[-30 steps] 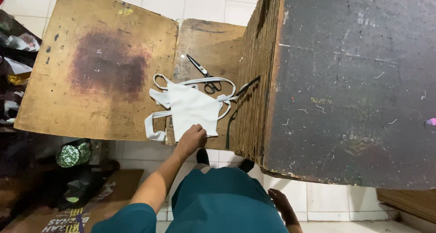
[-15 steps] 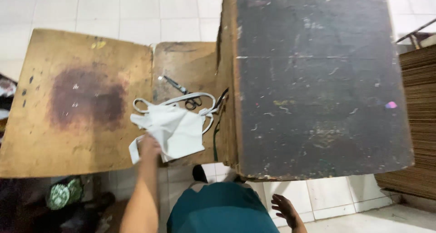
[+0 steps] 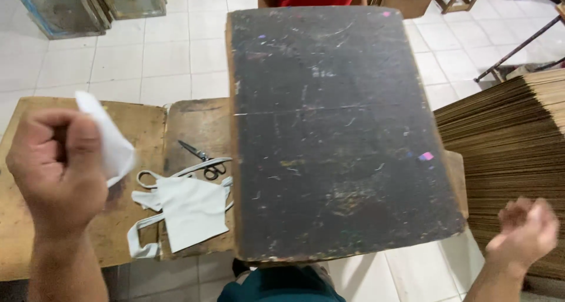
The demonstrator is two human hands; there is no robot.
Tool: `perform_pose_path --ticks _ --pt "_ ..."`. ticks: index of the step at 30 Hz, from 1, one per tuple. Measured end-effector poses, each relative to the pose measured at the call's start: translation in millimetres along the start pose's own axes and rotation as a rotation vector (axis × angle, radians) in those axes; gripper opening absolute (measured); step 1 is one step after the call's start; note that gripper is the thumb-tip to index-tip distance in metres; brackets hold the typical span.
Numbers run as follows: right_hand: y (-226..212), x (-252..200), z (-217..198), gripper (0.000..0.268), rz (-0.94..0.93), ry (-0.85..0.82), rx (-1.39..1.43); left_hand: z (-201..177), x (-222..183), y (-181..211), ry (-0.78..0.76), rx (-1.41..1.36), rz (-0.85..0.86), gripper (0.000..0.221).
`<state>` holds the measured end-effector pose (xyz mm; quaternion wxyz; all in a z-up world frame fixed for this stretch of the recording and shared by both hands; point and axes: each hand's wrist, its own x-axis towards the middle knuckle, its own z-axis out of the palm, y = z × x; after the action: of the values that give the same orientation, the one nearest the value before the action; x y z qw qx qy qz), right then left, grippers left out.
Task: Placing and smoothing white fabric sleeves onto a screen printing platen
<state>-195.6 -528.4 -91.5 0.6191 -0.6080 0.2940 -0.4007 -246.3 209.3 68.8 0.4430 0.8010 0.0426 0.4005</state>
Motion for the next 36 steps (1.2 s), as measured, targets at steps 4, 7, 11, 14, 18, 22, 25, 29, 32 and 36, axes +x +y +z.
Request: perform_pose_path --ticks 4,7,11,14,18,22,25,29,32,36 --pt "-155 -67 97 0.025 -0.316 -0.525 0.131 58 12 132 -0.394 0.157 0.377 0.024" --pt "-222 -133 151 0.092 -0.758 -1.293 0.079 110 5 186 -0.572 0.175 0.518 0.012" --pt "-273 -194 203 0.112 -0.848 -1.653 0.056 144 -2 230 -0.585 0.315 0.600 0.019" --pt "-297 -196 224 0.071 -0.657 -1.839 0.182 143 0 251 -0.512 0.369 0.633 0.021" --pt "-333 -186 230 0.027 -0.477 -1.942 0.280 128 5 271 -0.447 0.187 0.551 0.018" --pt "-358 -165 243 0.013 -1.142 -1.655 0.226 129 19 267 -0.452 0.129 0.474 0.045" --pt "-374 -137 245 0.019 -1.281 -1.438 0.094 132 27 247 -0.569 0.011 0.379 0.025" --pt "-373 -86 251 0.028 -1.329 -1.268 -0.088 130 27 209 -0.677 0.080 0.247 0.035" --pt "-360 -44 257 0.022 -1.163 -1.294 -0.147 126 28 199 -0.830 0.283 -0.243 0.041" --pt "-271 74 315 0.029 -0.896 -1.262 -0.353 115 33 175 -0.639 0.314 0.081 0.037"
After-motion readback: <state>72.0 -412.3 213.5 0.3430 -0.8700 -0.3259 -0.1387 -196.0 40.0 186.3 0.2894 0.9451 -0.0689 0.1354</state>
